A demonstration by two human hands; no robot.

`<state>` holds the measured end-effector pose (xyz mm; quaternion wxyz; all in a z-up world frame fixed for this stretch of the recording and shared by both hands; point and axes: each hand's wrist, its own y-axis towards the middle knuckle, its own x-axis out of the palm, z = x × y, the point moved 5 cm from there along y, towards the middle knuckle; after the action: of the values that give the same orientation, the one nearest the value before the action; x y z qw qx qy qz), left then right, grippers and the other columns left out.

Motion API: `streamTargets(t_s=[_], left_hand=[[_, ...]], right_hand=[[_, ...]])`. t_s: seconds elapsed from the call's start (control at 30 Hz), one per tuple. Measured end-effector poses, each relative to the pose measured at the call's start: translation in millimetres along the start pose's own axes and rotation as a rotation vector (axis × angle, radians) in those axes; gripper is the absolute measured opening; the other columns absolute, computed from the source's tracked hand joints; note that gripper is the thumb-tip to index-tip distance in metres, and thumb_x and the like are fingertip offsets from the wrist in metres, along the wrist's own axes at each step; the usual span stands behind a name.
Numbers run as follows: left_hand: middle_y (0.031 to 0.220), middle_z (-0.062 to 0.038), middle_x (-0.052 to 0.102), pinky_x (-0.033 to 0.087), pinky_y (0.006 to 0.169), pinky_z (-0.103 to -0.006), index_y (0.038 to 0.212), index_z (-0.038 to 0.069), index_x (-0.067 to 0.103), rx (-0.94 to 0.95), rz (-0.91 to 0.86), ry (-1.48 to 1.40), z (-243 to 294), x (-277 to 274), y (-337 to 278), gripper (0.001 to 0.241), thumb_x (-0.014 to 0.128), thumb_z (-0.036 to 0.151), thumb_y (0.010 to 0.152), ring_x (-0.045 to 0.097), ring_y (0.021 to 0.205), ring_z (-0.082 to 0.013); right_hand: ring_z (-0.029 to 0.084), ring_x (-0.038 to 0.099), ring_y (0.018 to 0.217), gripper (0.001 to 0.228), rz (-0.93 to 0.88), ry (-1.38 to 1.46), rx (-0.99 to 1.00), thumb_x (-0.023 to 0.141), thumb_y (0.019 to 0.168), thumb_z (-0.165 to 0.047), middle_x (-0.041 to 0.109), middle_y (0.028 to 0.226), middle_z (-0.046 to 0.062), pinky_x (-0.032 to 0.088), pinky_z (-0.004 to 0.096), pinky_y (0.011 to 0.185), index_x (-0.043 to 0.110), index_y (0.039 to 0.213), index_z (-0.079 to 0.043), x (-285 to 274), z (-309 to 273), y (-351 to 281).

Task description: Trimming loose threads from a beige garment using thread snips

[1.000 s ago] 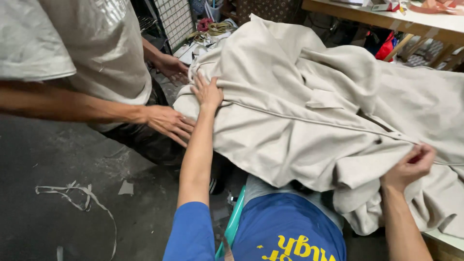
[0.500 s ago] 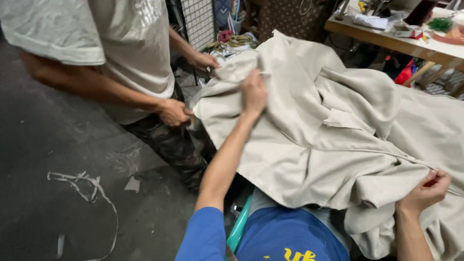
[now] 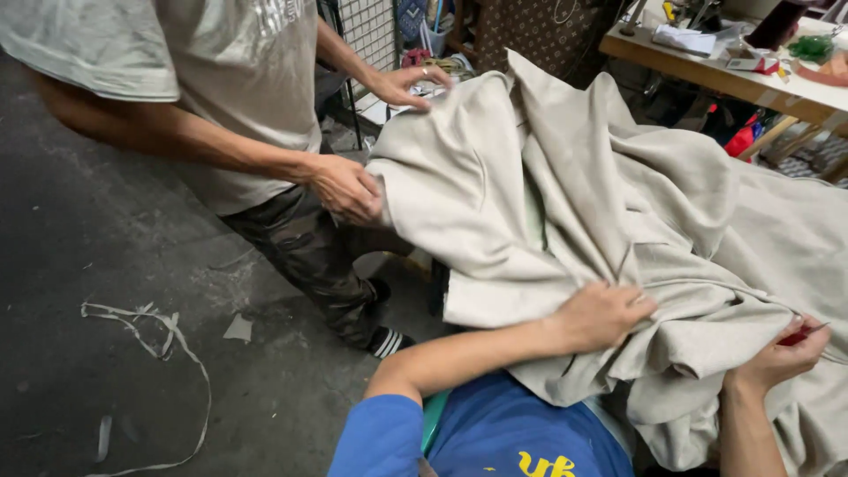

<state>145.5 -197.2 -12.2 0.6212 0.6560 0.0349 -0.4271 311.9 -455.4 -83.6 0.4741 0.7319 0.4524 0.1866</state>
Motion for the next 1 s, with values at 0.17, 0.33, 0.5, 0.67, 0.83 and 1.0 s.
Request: streamTargets(t_s=[0.17, 0.33, 0.5, 0.67, 0.83, 1.0], left_hand=[[0.112, -0.02, 0.072, 0.051, 0.058, -0.0563, 0.147, 0.01, 0.054, -0.296, -0.252, 0.061, -19.9, 18.0, -6.3, 0.052, 0.041, 0.029, 0.101, 0.071, 0.087, -0.0398], [0.106, -0.011, 0.068, 0.052, 0.083, -0.0461, 0.111, 0.01, 0.069, -0.512, -0.08, 0.206, -164.6, -65.8, -7.3, 0.032, 0.059, 0.033, 0.092, 0.064, 0.103, -0.0328], [0.126, -0.015, 0.069, 0.053, 0.092, -0.047, 0.126, 0.007, 0.068, -0.801, -0.855, 0.584, -233.2, -101.9, -91.4, 0.045, 0.047, 0.029, 0.093, 0.067, 0.115, -0.0363], [0.159, -0.03, 0.035, 0.05, 0.084, -0.0561, 0.146, 0.021, 0.055, -0.704, -0.396, 0.853, -219.3, -153.3, -117.3, 0.067, 0.058, 0.045, 0.084, 0.06, 0.108, -0.0391], [0.15, -0.026, 0.046, 0.05, 0.087, -0.0551, 0.127, 0.021, 0.061, -0.668, -0.489, 0.691, -210.5, -163.8, -120.7, 0.048, 0.063, 0.02, 0.078, 0.059, 0.116, -0.0399], [0.118, -0.014, 0.058, 0.048, 0.08, -0.0513, 0.114, 0.018, 0.059, -0.639, -0.414, 0.615, -199.4, -167.6, -119.2, 0.032, 0.057, 0.008, 0.085, 0.061, 0.101, -0.0368]], right_hand=[[0.037, 0.048, 0.092, 0.018, -0.016, 0.032, 0.062, 0.052, 0.123, 0.001, 0.054, 0.1, 0.024, 0.042, 0.05, 0.087, 0.048, 0.108, 0.009, -0.2, -2.4, -0.5], [0.03, 0.041, 0.086, 0.025, -0.031, 0.049, 0.112, 0.051, 0.129, -0.007, 0.045, 0.096, 0.016, 0.038, 0.047, 0.083, 0.046, 0.107, 0.005, 0.5, 0.3, -3.6], [0.03, 0.043, 0.079, 0.021, -0.013, 0.023, 0.12, 0.053, 0.128, -0.008, 0.051, 0.095, 0.018, 0.038, 0.047, 0.075, 0.052, 0.112, 0.006, -1.4, -7.7, 0.9], [0.043, 0.053, 0.091, 0.025, -0.025, -0.004, -0.003, 0.051, 0.127, -0.007, 0.057, 0.103, 0.028, 0.041, 0.052, 0.083, 0.052, 0.11, 0.012, -1.8, -19.6, 5.0], [0.034, 0.044, 0.083, 0.027, -0.046, 0.015, 0.078, 0.051, 0.13, -0.01, 0.051, 0.098, 0.021, 0.037, 0.049, 0.078, 0.05, 0.11, 0.008, -2.1, -15.3, 1.9], [0.038, 0.05, 0.091, 0.024, -0.047, 0.038, 0.046, 0.052, 0.129, -0.004, 0.054, 0.102, 0.024, 0.041, 0.05, 0.086, 0.049, 0.11, 0.01, -3.4, -16.0, 2.2]])
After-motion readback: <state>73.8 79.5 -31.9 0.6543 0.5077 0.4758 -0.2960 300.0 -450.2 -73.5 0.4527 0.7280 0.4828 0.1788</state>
